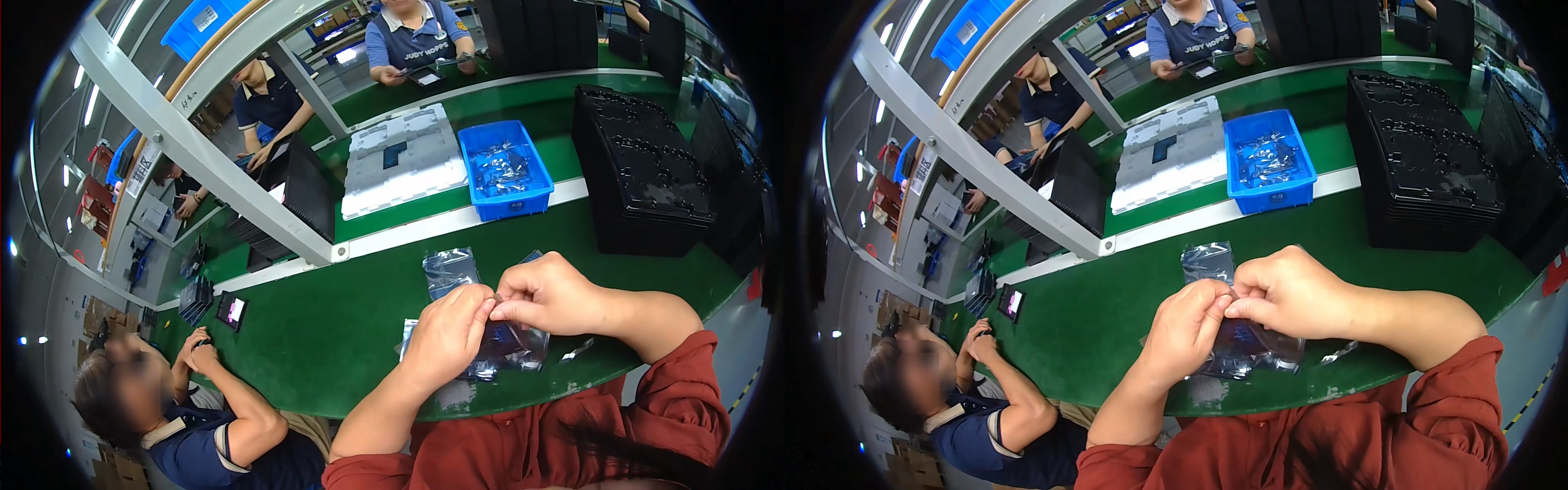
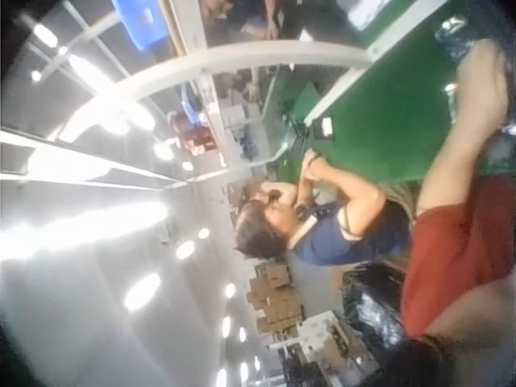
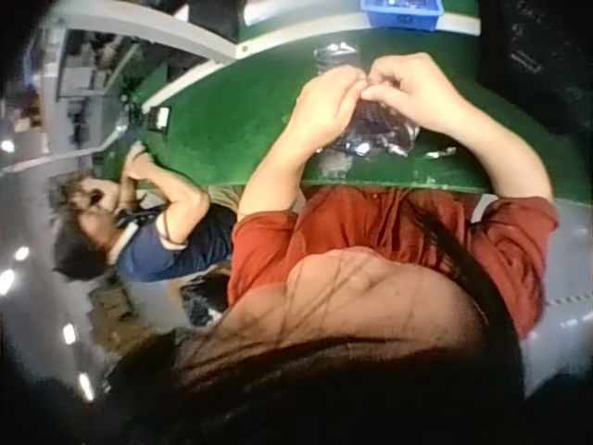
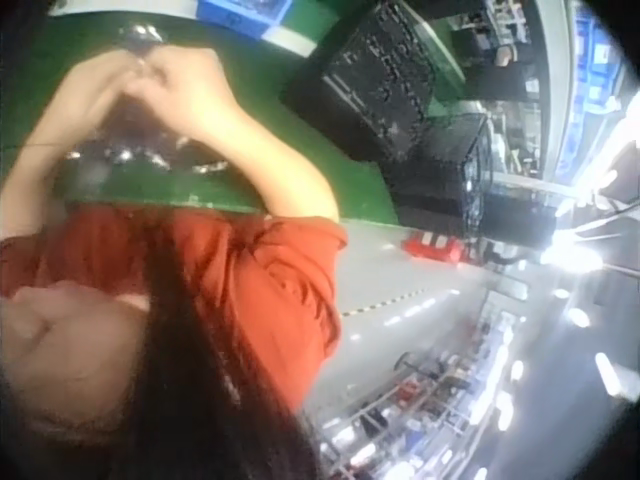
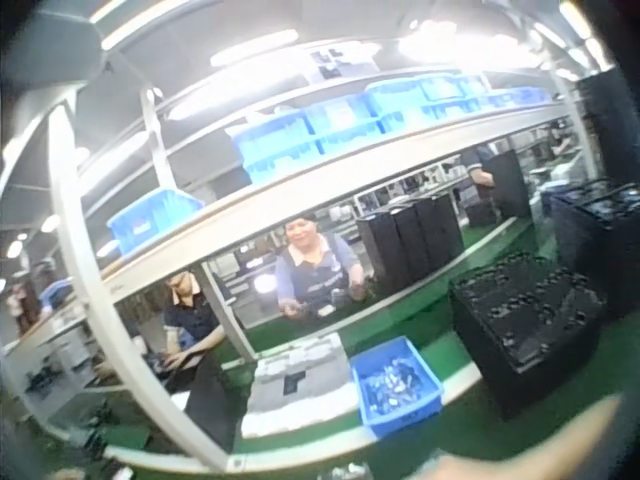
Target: The person unpacks small electronic components from plastic bags and places them into a black plastic tray. The person repeats this process, handling multiple items and organizing them into the tray on a green workbench.
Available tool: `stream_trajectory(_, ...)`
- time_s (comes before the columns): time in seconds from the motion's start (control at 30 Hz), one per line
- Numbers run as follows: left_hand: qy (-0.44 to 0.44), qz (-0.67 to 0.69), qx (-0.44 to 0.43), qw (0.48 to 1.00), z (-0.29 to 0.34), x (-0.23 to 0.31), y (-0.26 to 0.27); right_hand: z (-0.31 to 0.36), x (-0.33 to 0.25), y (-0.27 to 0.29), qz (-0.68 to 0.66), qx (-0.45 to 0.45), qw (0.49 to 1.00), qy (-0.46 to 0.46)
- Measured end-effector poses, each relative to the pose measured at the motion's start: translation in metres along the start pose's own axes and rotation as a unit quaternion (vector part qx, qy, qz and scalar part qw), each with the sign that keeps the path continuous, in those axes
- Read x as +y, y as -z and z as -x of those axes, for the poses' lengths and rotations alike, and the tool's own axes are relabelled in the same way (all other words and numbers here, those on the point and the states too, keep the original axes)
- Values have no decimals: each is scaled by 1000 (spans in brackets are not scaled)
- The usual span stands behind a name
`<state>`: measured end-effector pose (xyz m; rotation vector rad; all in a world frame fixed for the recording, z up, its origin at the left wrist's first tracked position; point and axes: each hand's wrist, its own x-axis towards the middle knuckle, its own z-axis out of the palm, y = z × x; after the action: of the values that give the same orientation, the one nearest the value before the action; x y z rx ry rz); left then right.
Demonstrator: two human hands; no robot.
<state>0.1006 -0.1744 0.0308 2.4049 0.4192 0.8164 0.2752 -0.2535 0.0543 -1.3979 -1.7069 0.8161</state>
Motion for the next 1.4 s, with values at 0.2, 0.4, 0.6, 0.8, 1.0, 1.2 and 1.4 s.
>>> stream_trajectory(0.2, -46, -60, -38, 996, 2, 7, 3, 0, -6, 10, 169, -57, 981, 76)
stream_trajectory(0.4, -10, 36, -80, 996, 3, 10, 14, 1, 0, 6, 180, -16, 939, 291)
stream_trajectory(0.6, 42, 116, -104, 987, 1, 11, 15, 10, 5, -2, 345, 41, 815, 464)
stream_trajectory(0.8, 160, 95, 148, 971, -5, -26, 42, 46, -33, -28, 267, 23, 722, 638)
stream_trajectory(1.0, 109, 131, 187, 967, -4, -24, 33, -27, 24, 29, 267, 314, 840, 352)
stream_trajectory(1.2, 68, 141, 161, 974, 0, -21, 25, -54, 81, 41, 478, 348, 791, 159)
stream_trajectory(1.4, 39, 85, 159, 983, 1, -13, 25, -61, 104, 55, 441, 380, 797, 162)
